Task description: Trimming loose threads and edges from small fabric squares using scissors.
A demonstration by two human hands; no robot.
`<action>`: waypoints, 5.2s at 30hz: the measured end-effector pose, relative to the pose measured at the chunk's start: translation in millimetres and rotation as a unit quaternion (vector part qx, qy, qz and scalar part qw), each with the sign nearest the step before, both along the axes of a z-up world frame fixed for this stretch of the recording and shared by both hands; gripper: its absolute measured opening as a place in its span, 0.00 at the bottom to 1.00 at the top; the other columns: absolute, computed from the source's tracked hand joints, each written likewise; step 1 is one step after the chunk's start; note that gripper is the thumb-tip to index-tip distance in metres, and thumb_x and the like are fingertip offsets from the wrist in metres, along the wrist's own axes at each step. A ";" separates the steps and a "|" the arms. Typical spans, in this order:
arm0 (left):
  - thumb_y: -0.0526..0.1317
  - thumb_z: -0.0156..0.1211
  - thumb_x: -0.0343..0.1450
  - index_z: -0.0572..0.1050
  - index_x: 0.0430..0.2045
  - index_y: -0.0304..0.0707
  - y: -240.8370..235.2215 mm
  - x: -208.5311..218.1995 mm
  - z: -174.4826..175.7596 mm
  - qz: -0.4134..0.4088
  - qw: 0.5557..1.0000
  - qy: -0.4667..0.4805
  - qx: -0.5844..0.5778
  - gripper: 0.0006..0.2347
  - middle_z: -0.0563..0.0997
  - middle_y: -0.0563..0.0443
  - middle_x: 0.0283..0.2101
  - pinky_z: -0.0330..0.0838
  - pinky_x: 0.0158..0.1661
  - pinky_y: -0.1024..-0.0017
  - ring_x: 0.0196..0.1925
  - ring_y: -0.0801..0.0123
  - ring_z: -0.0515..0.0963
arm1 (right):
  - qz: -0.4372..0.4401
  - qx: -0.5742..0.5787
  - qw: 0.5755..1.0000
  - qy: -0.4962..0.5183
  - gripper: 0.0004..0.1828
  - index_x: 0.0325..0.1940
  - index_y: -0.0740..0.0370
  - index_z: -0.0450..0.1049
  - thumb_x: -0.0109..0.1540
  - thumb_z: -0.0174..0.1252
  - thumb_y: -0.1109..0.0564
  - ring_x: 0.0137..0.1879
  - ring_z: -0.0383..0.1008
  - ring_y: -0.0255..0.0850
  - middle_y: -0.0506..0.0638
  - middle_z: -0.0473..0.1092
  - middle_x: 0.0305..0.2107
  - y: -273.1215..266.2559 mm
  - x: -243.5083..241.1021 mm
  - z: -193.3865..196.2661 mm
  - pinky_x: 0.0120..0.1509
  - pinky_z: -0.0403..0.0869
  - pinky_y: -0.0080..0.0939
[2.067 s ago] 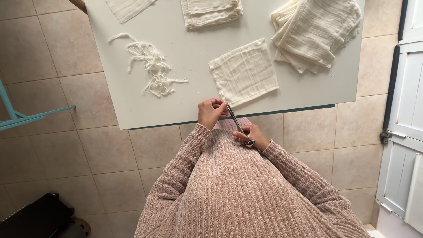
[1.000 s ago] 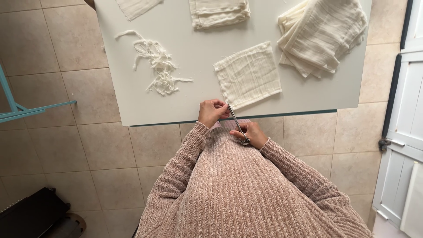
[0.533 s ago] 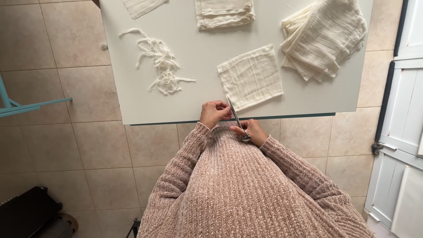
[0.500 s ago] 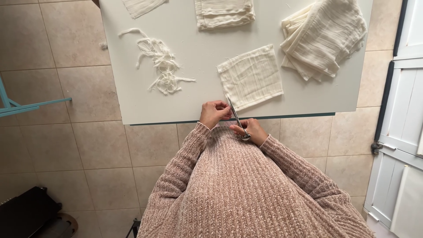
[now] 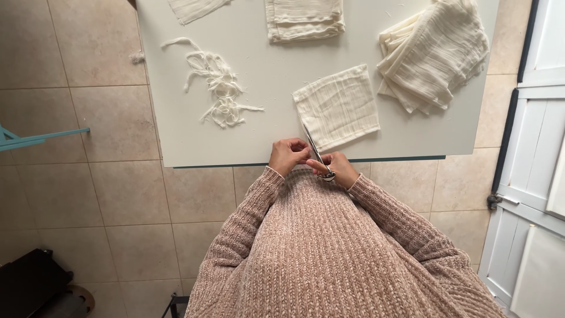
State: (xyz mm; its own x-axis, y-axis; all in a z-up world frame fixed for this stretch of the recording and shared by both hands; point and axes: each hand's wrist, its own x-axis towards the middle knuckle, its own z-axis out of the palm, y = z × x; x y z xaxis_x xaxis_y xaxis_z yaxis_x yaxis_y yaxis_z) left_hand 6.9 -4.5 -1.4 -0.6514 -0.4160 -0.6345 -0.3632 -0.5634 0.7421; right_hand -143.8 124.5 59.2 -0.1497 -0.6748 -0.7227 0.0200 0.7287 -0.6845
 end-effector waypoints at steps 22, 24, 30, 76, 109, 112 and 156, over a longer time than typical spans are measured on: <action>0.35 0.71 0.67 0.80 0.33 0.26 5.5 6.0 -1.7 -0.005 1.000 0.012 -0.017 0.08 0.84 0.33 0.29 0.85 0.36 0.72 0.31 0.63 0.86 | 0.035 -0.006 0.999 -0.005 0.23 0.22 0.57 0.81 0.62 0.65 0.39 0.26 0.72 0.32 0.46 0.72 0.14 -24.5 -14.5 -7.5 0.35 0.68 0.27; 0.36 0.72 0.66 0.80 0.33 0.26 5.2 6.2 1.8 0.003 1.000 0.024 -0.001 0.10 0.84 0.33 0.29 0.85 0.36 0.71 0.31 0.62 0.86 | 0.057 -0.006 0.998 0.026 0.21 0.22 0.56 0.81 0.61 0.66 0.40 0.25 0.71 0.31 0.46 0.72 0.13 -24.2 -14.1 -6.4 0.34 0.67 0.28; 0.33 0.69 0.67 0.81 0.34 0.26 4.8 4.7 6.9 -0.001 1.000 0.009 -0.001 0.08 0.85 0.34 0.29 0.85 0.35 0.72 0.30 0.63 0.86 | 0.050 -0.004 0.999 -0.001 0.22 0.23 0.55 0.82 0.60 0.66 0.38 0.25 0.71 0.30 0.44 0.73 0.14 -26.9 -20.5 -25.7 0.33 0.66 0.24; 0.40 0.74 0.65 0.83 0.27 0.38 3.4 10.9 -5.3 -0.042 0.998 0.008 -0.056 0.06 0.85 0.45 0.23 0.82 0.33 0.79 0.27 0.70 0.86 | 0.057 -0.051 0.997 0.031 0.20 0.21 0.53 0.80 0.60 0.66 0.39 0.26 0.71 0.31 0.44 0.72 0.14 -85.9 -35.9 -34.1 0.35 0.67 0.27; 0.47 0.51 0.74 0.53 0.73 0.32 -98.4 -49.7 7.5 -0.098 0.646 -0.246 -0.716 0.32 0.51 0.36 0.77 0.35 0.72 0.41 0.80 0.49 0.47 | 0.109 -0.307 0.740 0.589 0.34 0.60 0.60 0.63 0.62 0.56 0.32 0.71 0.63 0.51 0.58 0.59 0.70 -16.9 -120.8 -69.5 0.72 0.60 0.51; 0.38 0.38 0.75 0.54 0.72 0.30 -91.3 -54.3 10.3 -0.069 0.610 -0.216 -0.759 0.26 0.54 0.31 0.75 0.42 0.71 0.42 0.78 0.43 0.52 | 0.144 -0.332 0.777 0.515 0.36 0.57 0.53 0.66 0.56 0.63 0.29 0.67 0.69 0.46 0.51 0.67 0.64 -44.9 -143.3 -76.7 0.71 0.62 0.47; 0.34 0.59 0.73 0.69 0.57 0.33 26.2 12.1 -5.0 0.084 0.977 0.003 -0.197 0.17 0.74 0.38 0.55 0.75 0.51 0.65 0.53 0.50 0.75 | -0.048 -0.134 0.977 0.157 0.14 0.39 0.53 0.78 0.58 0.70 0.45 0.36 0.76 0.38 0.45 0.75 0.26 64.2 1.7 -30.9 0.43 0.70 0.35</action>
